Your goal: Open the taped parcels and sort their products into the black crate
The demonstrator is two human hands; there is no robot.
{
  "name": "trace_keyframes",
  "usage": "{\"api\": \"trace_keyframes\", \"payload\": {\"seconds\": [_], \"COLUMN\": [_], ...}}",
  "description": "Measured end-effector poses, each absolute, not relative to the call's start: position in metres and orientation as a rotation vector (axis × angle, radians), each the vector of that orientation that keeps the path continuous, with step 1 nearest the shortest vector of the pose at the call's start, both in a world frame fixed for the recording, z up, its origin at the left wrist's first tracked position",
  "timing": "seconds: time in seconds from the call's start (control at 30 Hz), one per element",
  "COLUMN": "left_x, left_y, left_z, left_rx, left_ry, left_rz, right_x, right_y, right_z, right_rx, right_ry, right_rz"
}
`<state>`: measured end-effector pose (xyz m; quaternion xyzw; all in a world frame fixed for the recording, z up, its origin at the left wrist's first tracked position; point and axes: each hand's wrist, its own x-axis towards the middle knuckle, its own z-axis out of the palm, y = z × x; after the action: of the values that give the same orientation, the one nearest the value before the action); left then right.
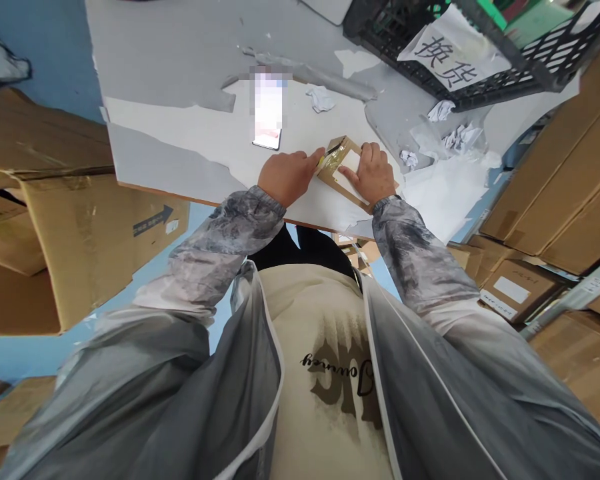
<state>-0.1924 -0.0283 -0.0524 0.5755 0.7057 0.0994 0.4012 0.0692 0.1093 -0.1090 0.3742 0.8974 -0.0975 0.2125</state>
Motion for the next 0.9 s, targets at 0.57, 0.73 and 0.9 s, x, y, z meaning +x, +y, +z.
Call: {"api": "trace_keyframes", "payload": {"seconds": [0.57, 0.73, 0.9], "left_x": [-0.191, -0.192, -0.201], "left_y": [-0.059, -0.069, -0.087], "left_z": [-0.046, -0.038, -0.035], "left_rx": [1.451, 1.477, 1.471], "left_ry": [1.801, 1.798, 1.798], "left_rz": [0.272, 0.171, 0.079], "right_x": [0.060, 0.064, 0.074], "right_y": [0.120, 0.127, 0.137], "right_z": [-0.093, -0.099, -0.109], "right_rx": [1.012, 0.979, 0.997], "right_ry": [2.407, 2.385, 2.549], "right_rz": [-0.333, -0.367, -0.671]}}
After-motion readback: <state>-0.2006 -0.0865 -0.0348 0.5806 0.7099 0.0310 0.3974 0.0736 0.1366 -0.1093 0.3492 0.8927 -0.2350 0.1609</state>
